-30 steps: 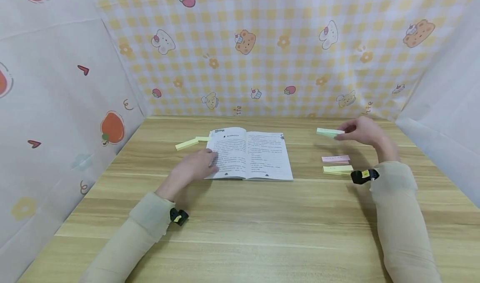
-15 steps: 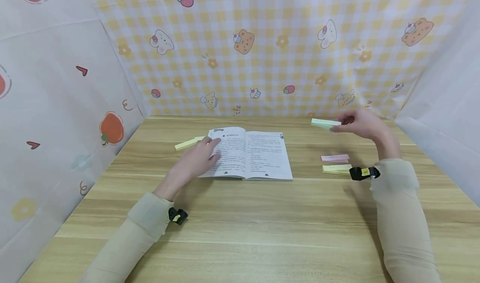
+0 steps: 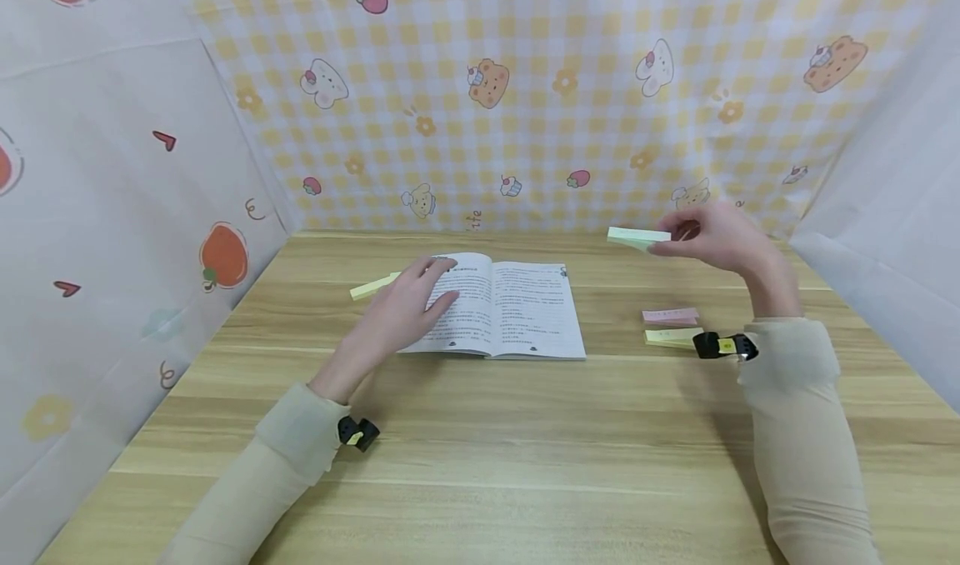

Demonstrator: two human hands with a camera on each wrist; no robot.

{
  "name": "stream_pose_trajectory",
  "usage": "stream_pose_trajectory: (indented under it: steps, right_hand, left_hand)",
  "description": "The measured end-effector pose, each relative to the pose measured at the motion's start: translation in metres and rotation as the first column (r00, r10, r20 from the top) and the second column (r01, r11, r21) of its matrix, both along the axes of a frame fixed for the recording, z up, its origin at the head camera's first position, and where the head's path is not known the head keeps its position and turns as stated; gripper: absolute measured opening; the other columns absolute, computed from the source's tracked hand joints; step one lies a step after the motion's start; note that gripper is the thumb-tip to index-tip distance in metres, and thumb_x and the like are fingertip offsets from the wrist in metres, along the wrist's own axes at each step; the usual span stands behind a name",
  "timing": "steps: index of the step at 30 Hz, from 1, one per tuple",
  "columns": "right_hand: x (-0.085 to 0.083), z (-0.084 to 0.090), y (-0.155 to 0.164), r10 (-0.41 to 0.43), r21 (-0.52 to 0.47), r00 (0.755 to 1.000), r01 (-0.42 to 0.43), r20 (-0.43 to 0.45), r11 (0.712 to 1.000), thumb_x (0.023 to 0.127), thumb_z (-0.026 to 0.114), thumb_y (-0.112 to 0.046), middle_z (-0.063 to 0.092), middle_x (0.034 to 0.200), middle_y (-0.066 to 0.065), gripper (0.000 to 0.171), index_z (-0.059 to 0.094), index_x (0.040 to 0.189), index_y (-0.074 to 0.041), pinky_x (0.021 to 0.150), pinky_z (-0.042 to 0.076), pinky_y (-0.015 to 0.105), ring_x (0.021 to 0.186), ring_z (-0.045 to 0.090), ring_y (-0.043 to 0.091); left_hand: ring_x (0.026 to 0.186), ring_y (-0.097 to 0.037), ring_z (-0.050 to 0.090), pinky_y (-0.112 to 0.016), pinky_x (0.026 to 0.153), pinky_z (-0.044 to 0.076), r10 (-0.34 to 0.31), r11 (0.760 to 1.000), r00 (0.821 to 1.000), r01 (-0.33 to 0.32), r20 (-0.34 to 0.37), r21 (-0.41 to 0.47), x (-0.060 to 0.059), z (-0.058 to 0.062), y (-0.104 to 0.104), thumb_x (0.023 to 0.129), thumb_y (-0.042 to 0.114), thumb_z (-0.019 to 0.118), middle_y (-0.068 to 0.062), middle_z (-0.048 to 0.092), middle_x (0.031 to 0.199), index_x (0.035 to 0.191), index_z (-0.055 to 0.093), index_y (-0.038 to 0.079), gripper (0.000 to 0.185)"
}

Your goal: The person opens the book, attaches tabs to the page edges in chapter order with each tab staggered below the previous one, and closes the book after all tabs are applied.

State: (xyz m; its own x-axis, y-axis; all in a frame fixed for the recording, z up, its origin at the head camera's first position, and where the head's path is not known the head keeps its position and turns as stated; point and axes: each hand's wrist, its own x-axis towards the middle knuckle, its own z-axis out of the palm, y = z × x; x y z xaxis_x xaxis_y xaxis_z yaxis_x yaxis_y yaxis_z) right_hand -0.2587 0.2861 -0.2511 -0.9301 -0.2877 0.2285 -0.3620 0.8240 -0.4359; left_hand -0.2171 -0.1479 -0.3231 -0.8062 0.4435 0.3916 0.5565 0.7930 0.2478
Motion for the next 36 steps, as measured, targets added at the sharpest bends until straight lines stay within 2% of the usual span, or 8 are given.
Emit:
stream_pose_trajectory:
  steps: [7,13,18,21,25,28,36]
  right_hand:
    - [0.008,0.009,-0.016,0.058,0.004,0.996,-0.058,-0.067,0.998,0.084,0.085,-0.025,0.067,0.085,0.003,0.022,0.077,0.098,-0.01,0.063,0.044,0.024,0.073,0.058,0.018]
    - [0.016,0.016,-0.03,0.135,-0.009,0.982,-0.137,-0.131,0.991,0.082,0.085,-0.016,0.066,0.082,0.002,0.017,0.076,0.094,-0.008,0.065,0.045,0.019,0.073,0.058,0.016]
    - [0.023,0.019,-0.042,0.181,0.024,0.964,-0.18,-0.195,0.983,0.081,0.086,-0.015,0.067,0.085,0.001,0.019,0.076,0.094,-0.007,0.07,0.046,0.02,0.078,0.058,0.017]
    - [0.028,0.022,-0.05,0.205,0.058,0.951,-0.196,-0.23,0.979,0.081,0.086,-0.016,0.069,0.086,-0.001,0.018,0.076,0.095,-0.01,0.073,0.049,0.026,0.08,0.059,0.015]
    - [0.034,0.025,-0.061,0.256,0.065,0.936,-0.247,-0.242,0.967,0.08,0.086,-0.015,0.07,0.089,-0.003,0.018,0.077,0.095,-0.011,0.076,0.051,0.03,0.082,0.06,0.016]
    - [0.036,0.025,-0.067,0.294,0.048,0.925,-0.291,-0.239,0.955,0.08,0.086,-0.013,0.069,0.09,-0.003,0.019,0.077,0.096,-0.01,0.077,0.05,0.028,0.083,0.059,0.016]
    - [0.042,0.022,-0.085,0.383,0.086,0.881,-0.374,-0.278,0.923,0.081,0.085,-0.012,0.069,0.088,-0.006,0.015,0.076,0.093,-0.011,0.074,0.05,0.034,0.081,0.059,0.015]
  left_hand:
    - [0.102,-0.027,0.064,-0.043,0.076,0.056,-0.062,0.995,0.993,0.07,-0.098,0.076,0.005,0.003,0.006,0.102,0.027,0.062,-0.012,0.059,0.13,0.14,0.056,0.009,0.043]
    - [0.097,-0.024,0.065,-0.04,0.07,0.056,-0.091,0.99,0.982,0.107,-0.167,0.094,0.009,0.005,0.012,0.101,0.028,0.064,-0.011,0.06,0.125,0.138,0.057,0.009,0.042]
    - [0.097,-0.025,0.067,-0.04,0.067,0.056,-0.102,0.986,0.979,0.124,-0.179,0.114,0.013,0.009,0.016,0.1,0.026,0.066,-0.011,0.06,0.126,0.138,0.057,0.008,0.044]
    - [0.096,-0.025,0.067,-0.038,0.064,0.055,-0.112,0.983,0.977,0.136,-0.183,0.125,0.016,0.011,0.018,0.099,0.027,0.066,-0.011,0.059,0.128,0.14,0.055,0.007,0.046]
    - [0.095,-0.024,0.065,-0.034,0.06,0.052,-0.13,0.976,0.973,0.159,-0.192,0.146,0.02,0.013,0.021,0.099,0.03,0.067,-0.012,0.06,0.127,0.14,0.053,0.007,0.049]
    - [0.095,-0.022,0.064,-0.031,0.059,0.05,-0.141,0.97,0.969,0.175,-0.201,0.166,0.022,0.015,0.023,0.098,0.03,0.067,-0.01,0.06,0.125,0.14,0.053,0.007,0.049]
    - [0.089,-0.018,0.063,-0.029,0.065,0.053,-0.169,0.949,0.966,0.214,-0.198,0.231,0.029,0.02,0.029,0.097,0.029,0.069,-0.008,0.062,0.121,0.139,0.054,0.007,0.049]
